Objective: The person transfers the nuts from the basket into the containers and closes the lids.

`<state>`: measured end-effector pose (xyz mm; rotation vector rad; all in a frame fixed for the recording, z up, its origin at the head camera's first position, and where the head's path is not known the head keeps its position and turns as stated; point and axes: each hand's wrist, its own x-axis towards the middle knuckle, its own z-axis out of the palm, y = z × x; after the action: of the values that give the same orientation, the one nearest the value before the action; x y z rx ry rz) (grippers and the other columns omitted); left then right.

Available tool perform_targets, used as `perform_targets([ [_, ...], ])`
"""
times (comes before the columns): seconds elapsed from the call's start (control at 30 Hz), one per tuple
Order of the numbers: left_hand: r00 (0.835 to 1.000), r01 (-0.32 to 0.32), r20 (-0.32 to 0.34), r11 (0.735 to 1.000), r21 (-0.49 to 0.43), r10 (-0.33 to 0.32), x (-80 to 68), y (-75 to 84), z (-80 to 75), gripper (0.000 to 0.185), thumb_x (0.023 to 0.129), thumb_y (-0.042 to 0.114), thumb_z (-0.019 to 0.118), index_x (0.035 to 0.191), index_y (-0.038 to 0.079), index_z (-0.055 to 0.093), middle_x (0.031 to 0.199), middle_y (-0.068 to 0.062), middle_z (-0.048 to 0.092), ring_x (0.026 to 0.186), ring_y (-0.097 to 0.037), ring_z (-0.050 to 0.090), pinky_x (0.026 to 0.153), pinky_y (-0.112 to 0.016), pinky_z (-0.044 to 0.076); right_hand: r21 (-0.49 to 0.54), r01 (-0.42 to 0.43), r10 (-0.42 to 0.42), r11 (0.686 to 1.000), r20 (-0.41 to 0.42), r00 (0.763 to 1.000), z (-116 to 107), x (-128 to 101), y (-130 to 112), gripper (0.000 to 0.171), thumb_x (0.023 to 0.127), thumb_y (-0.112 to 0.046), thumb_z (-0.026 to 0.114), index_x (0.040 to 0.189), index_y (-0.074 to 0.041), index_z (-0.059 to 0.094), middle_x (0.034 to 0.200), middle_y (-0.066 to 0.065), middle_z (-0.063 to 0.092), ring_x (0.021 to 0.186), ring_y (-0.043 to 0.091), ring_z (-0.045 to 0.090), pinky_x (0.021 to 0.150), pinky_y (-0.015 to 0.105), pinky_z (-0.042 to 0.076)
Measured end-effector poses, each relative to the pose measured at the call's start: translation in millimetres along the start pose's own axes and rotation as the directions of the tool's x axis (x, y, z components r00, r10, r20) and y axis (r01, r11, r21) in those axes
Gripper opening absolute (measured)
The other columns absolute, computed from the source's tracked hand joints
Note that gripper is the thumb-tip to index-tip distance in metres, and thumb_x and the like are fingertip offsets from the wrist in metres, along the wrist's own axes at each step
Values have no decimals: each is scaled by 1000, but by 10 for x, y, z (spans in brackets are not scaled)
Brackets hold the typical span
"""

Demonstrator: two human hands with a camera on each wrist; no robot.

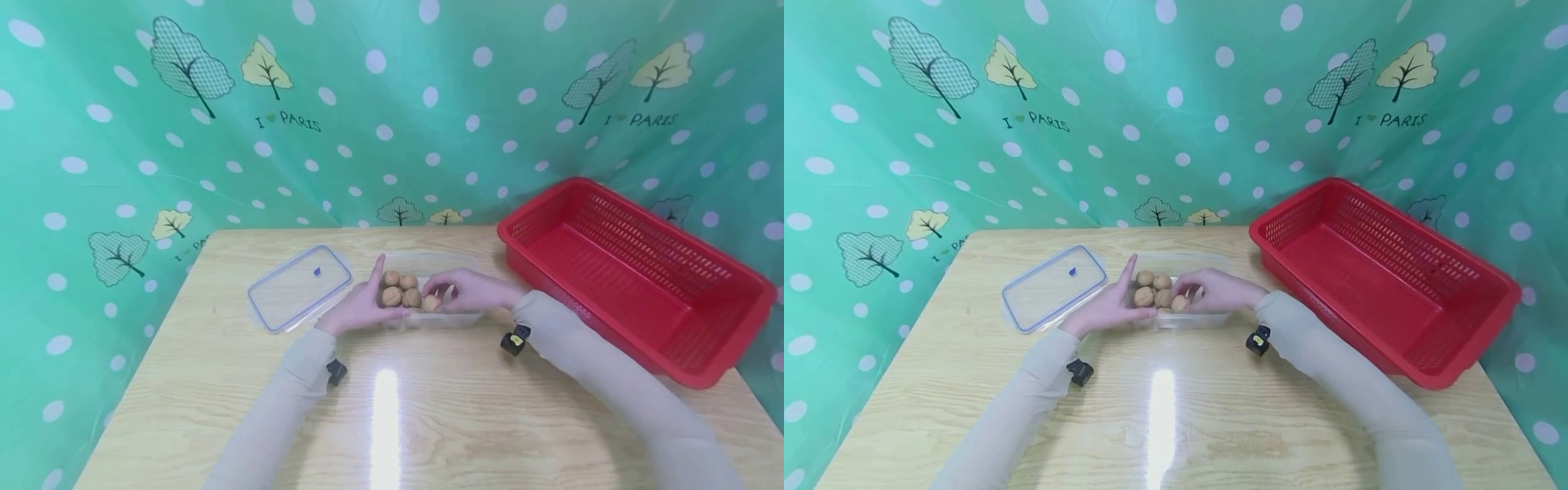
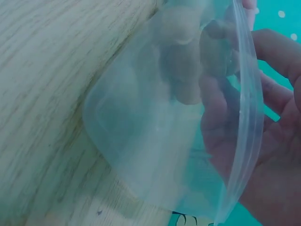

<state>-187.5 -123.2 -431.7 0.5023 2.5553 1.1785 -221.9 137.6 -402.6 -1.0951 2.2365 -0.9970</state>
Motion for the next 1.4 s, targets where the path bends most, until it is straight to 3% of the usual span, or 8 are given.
perform_targets([
  [0.2,1000,-11,0,1000,5,11,14,14,-11,123,79,42,79,153,12,-15,140,-30,43,122,-37,51,104,-46,39,-40,-14,17,999,58,998,-3,73,15,29,83,0,69,111,-6,68,104,0,66,95,17,60,87,43,51],
  [0.43,1000,1,-3,1000,16,-1,17,28,-15,125,78,44,79,153,16,-17,140,-27,44,121,-35,52,104,-44,39,-66,-32,40,997,109,993,10,112,3,27,82,5,67,108,-2,68,105,5,67,96,19,62,89,36,51],
  [0.77,1000,-7,-29,1000,5,7,21,-34,17,123,78,48,77,154,19,-15,146,-25,38,126,-35,47,106,-47,37,-84,-70,82,994,140,987,5,118,23,26,87,-1,66,113,-4,66,110,3,66,102,19,61,92,34,49],
  [1.03,997,-62,-55,998,13,62,15,-52,34,119,80,47,75,154,12,-11,157,-22,15,140,-37,23,111,-53,22,-24,-85,86,996,56,995,12,73,2,29,87,-6,66,117,-5,65,114,5,65,105,23,60,92,37,49],
  [1.2,991,-102,-88,994,32,104,-14,-79,49,115,82,43,75,155,10,-8,158,-20,8,142,-35,16,112,-54,20,35,-80,81,996,-31,996,39,51,-21,34,86,-9,68,119,-3,63,120,10,62,105,25,61,91,38,51],
  [1.4,991,-69,-110,998,7,70,-111,-167,50,109,86,43,71,155,18,-10,160,-14,0,144,-32,8,111,-57,17,94,-23,35,995,-121,992,82,71,-66,33,86,-2,63,119,1,61,121,14,61,103,24,62,89,36,52],
])
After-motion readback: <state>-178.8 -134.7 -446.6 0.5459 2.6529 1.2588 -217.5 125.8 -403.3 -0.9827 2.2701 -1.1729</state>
